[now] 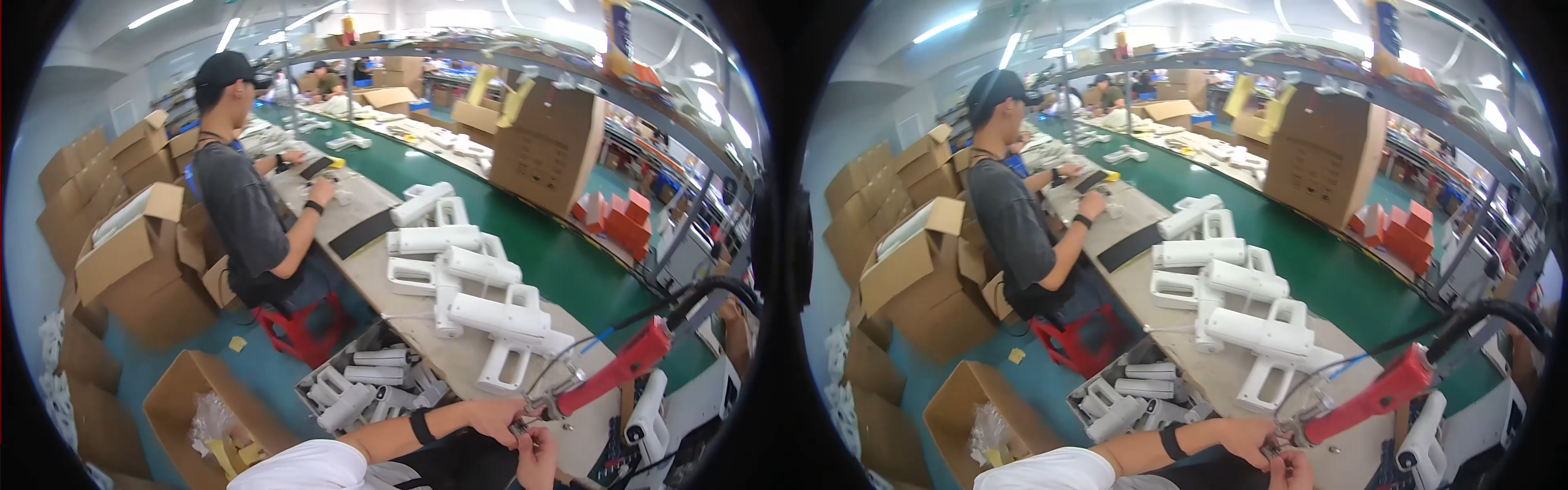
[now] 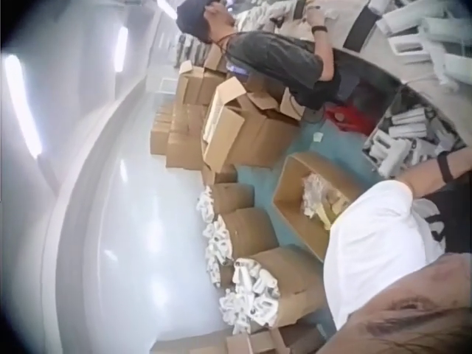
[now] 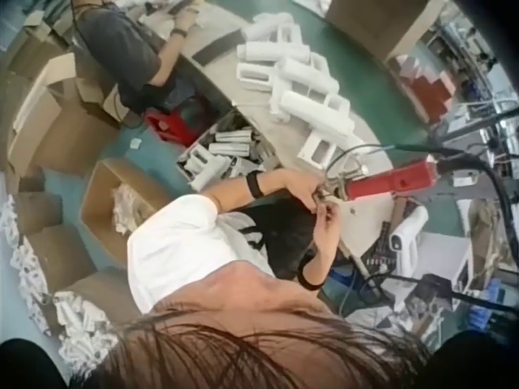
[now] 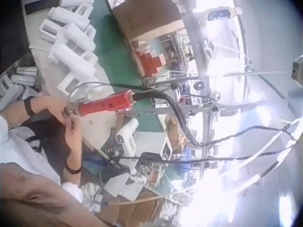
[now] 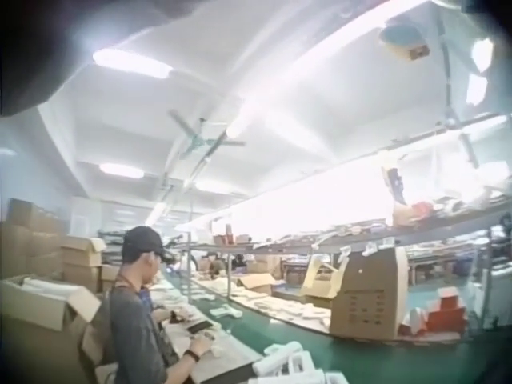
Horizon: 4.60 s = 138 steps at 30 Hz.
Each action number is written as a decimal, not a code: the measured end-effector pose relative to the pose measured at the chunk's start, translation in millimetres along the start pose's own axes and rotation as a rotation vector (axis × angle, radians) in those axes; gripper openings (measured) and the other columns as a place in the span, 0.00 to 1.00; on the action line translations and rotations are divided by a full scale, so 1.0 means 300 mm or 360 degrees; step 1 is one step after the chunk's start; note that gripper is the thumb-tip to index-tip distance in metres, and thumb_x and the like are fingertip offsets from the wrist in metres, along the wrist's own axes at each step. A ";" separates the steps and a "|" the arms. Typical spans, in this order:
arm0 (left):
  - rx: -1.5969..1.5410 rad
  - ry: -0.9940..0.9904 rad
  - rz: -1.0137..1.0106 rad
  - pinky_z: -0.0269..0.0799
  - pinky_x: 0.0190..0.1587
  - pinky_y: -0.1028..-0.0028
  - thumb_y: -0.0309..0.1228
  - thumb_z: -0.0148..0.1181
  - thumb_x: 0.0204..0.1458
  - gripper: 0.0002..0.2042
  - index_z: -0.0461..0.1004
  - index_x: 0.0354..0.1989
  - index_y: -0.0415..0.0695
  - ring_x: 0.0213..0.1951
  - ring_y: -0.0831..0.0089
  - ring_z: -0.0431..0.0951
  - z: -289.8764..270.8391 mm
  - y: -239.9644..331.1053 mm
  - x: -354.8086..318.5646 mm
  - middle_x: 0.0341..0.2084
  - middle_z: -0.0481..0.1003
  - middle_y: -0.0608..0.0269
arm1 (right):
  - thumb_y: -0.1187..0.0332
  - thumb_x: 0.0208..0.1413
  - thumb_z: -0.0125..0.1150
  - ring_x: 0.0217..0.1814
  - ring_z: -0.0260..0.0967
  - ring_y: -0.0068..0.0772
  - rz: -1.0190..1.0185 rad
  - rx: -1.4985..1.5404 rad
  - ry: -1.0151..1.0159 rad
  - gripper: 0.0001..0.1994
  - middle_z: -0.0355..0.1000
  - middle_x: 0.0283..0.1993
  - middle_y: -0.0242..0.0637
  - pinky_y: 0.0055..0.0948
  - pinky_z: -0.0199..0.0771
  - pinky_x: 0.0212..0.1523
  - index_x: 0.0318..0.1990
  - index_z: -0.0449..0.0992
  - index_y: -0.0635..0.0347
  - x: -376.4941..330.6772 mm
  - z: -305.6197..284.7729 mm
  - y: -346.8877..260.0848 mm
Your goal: The person picks up a white plastic housing, positions it under a pneumatic screwdriver to drive screws, and then fastens a small metal component to the tool's tip before placing the housing into a bin.
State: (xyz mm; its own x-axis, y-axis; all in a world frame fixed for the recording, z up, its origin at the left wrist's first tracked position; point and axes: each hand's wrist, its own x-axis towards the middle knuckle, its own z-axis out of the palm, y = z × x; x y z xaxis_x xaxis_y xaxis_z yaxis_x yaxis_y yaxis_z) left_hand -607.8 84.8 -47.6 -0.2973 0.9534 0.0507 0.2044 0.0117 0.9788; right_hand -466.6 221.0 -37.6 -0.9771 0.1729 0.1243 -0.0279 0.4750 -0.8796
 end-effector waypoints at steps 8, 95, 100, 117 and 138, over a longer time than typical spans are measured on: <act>-0.0838 -0.0150 0.0256 0.76 0.33 0.73 0.20 0.64 0.34 0.41 0.50 0.61 0.35 0.34 0.72 0.76 0.054 -0.006 0.003 0.52 0.64 0.50 | 0.64 0.66 0.42 0.31 0.60 0.29 -0.0099 -0.0243 0.0075 0.13 0.65 0.30 0.37 0.29 0.64 0.35 0.37 0.65 0.65 -0.019 0.023 -0.027; -0.0295 -0.0311 0.0362 0.72 0.40 0.76 0.16 0.60 0.36 0.43 0.49 0.65 0.49 0.37 0.72 0.77 0.028 -0.006 0.009 0.62 0.58 0.45 | 0.73 0.49 0.64 0.17 0.57 0.07 0.0478 0.0613 0.0394 0.06 0.66 0.14 0.25 0.15 0.57 0.19 0.32 0.75 0.65 -0.091 0.047 -0.112; 0.0024 -0.0362 0.0311 0.71 0.39 0.78 0.23 0.65 0.38 0.40 0.50 0.62 0.42 0.35 0.75 0.75 0.002 0.011 0.013 0.62 0.60 0.50 | 0.72 0.49 0.64 0.18 0.55 0.07 0.0513 0.0685 0.0362 0.06 0.65 0.15 0.23 0.14 0.56 0.20 0.31 0.75 0.65 -0.079 0.045 -0.102; -0.0175 -0.0071 0.0186 0.64 0.53 0.68 0.19 0.65 0.35 0.46 0.47 0.66 0.46 0.42 0.69 0.78 0.037 -0.020 -0.003 0.60 0.60 0.38 | 0.69 0.50 0.64 0.13 0.61 0.17 0.0125 0.0264 0.0677 0.09 0.66 0.13 0.33 0.20 0.63 0.18 0.38 0.77 0.63 -0.101 0.070 -0.077; -0.0060 -0.0204 0.0375 0.74 0.44 0.75 0.14 0.62 0.39 0.44 0.49 0.67 0.55 0.53 0.64 0.72 0.048 -0.004 0.014 0.63 0.54 0.38 | 0.72 0.51 0.63 0.17 0.58 0.09 0.0360 0.0573 0.0240 0.07 0.65 0.15 0.25 0.15 0.58 0.20 0.35 0.72 0.63 -0.091 0.000 -0.067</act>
State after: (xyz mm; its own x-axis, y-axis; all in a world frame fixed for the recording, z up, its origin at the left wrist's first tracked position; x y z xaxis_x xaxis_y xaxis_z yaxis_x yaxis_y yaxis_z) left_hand -595.9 93.0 -51.4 -0.1247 0.9588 0.2551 0.2181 -0.2243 0.9498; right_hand -439.4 206.6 -23.3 -0.9261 0.3743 -0.0476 0.0852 0.0847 -0.9928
